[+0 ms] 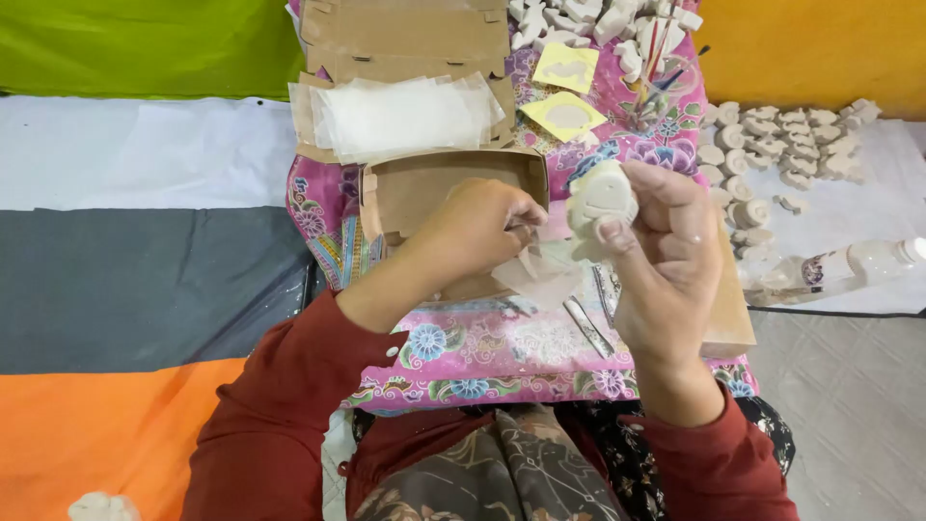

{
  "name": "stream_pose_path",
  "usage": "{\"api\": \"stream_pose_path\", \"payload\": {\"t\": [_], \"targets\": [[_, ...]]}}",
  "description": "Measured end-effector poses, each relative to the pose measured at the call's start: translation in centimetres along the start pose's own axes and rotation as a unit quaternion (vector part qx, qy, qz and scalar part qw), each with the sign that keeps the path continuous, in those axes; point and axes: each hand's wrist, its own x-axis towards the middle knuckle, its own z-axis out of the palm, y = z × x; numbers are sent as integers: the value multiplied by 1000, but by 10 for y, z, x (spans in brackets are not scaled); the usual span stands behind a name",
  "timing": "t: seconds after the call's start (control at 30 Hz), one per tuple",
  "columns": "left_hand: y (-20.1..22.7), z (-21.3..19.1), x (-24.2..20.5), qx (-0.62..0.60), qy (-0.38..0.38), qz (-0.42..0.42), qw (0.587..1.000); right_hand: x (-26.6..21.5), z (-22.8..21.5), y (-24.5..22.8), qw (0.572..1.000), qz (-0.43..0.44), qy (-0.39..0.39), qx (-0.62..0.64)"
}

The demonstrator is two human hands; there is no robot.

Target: Inspecting, cleaning, and packaging star-shaped decorative items into plastic bags and a box.

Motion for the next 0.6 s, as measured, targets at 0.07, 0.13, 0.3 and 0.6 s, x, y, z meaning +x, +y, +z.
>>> {"api": "stream_pose_path", "payload": {"t": [0.07,0.13,0.3,0.6], "targets": [[1,6,4,8,0,-12,1000,-1,4,9,1000,-6,4,-9],[10,1,3,15,2,-24,1000,-2,6,16,1000,-12,7,-18],[-2,7,2,37,23,57,997,-9,-2,44,997,-53,18,-47],[6,0,3,-9,-4,64,998,0,-23,47,907,-200,-79,-361]]}}
